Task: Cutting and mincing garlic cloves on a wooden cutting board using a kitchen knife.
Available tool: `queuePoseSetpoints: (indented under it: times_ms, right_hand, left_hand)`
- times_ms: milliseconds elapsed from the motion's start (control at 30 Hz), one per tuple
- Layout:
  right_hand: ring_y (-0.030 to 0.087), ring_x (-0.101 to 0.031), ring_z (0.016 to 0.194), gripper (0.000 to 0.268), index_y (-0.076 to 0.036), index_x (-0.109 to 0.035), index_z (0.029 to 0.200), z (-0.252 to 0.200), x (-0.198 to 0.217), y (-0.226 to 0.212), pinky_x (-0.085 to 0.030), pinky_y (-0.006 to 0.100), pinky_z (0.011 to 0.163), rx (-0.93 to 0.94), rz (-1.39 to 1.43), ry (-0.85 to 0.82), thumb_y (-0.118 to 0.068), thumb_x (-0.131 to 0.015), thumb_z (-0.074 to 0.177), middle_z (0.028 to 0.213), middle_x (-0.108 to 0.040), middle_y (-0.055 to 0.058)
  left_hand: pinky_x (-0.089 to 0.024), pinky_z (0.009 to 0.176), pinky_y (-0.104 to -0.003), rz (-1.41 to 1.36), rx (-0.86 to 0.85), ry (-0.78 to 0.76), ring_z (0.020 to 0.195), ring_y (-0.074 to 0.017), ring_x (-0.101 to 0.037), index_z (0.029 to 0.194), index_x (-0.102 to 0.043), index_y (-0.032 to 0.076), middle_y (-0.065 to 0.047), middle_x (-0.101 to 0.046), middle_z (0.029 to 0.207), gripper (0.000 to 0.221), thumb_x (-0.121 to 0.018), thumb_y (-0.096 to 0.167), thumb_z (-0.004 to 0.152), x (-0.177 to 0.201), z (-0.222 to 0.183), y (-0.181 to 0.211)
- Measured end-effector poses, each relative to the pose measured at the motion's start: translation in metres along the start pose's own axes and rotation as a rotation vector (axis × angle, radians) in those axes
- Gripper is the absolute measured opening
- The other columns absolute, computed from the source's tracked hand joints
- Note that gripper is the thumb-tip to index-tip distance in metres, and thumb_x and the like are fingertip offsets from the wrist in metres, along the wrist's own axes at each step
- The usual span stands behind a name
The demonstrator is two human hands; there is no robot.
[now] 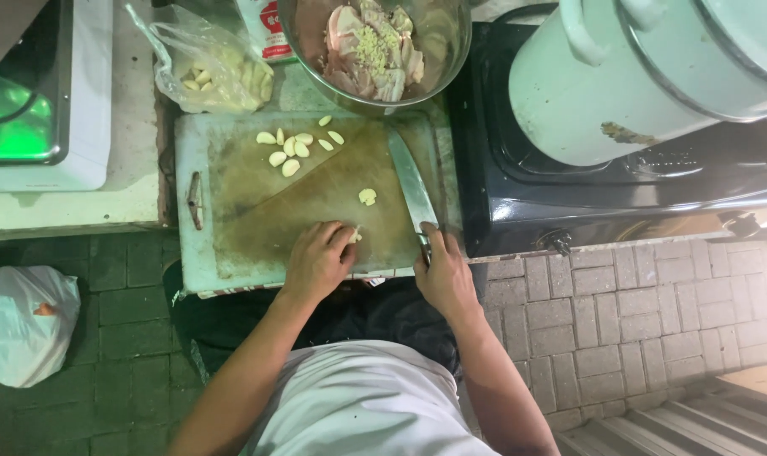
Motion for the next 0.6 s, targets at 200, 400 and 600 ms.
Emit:
queuePoseSetpoints:
  times_ms: [200,400,600]
  right_hand:
    - [0.032,-0.064,0.099,0.04,-0.028,-0.062,0.128,0.019,0.007,0.003,-0.057,0.047,0.079,0.053,-0.233,0.202,-0.027,-0.062,0.088,0.102,-0.062,0.008]
    - [0.032,-0.068,0.094,0.038,-0.004,-0.063,0.121,-0.026,0.108,-0.059,-0.058,0.044,0.078,0.211,0.447,0.257,-0.024,-0.061,0.089,0.107,-0.068,0.017]
    - [0.029,-0.048,0.135,0.069,-0.025,-0.027,0.163,-0.157,0.259,-0.114,-0.037,0.048,0.119,0.938,1.416,0.15,-0.061,-0.043,0.106,0.148,-0.049,0.018]
  left_hand:
    - [-0.055,0.064,-0.035,0.042,-0.008,0.016,0.081,-0.0272,-0.068,0.098,-0.071,0.007,-0.008,-0.064,0.094,0.019,-0.074,0.013,0.08,0.003,-0.004,-0.006]
    - [-0.054,0.062,-0.034,0.024,0.002,0.108,0.079,-0.0249,-0.067,0.095,-0.072,0.012,-0.003,-0.064,0.093,0.018,-0.074,0.015,0.078,0.009,-0.001,-0.009]
    - [-0.051,0.072,-0.038,0.033,-0.047,0.069,0.086,-0.024,-0.064,0.102,-0.072,0.014,-0.001,-0.068,0.106,0.02,-0.073,0.012,0.082,0.01,-0.005,-0.002]
Point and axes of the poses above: each hand's wrist, its own z-axis towards the middle knuckle, its own x-axis out of the back of the hand, y = z × x, the point moved 10 cm from there along z, towards the middle knuckle
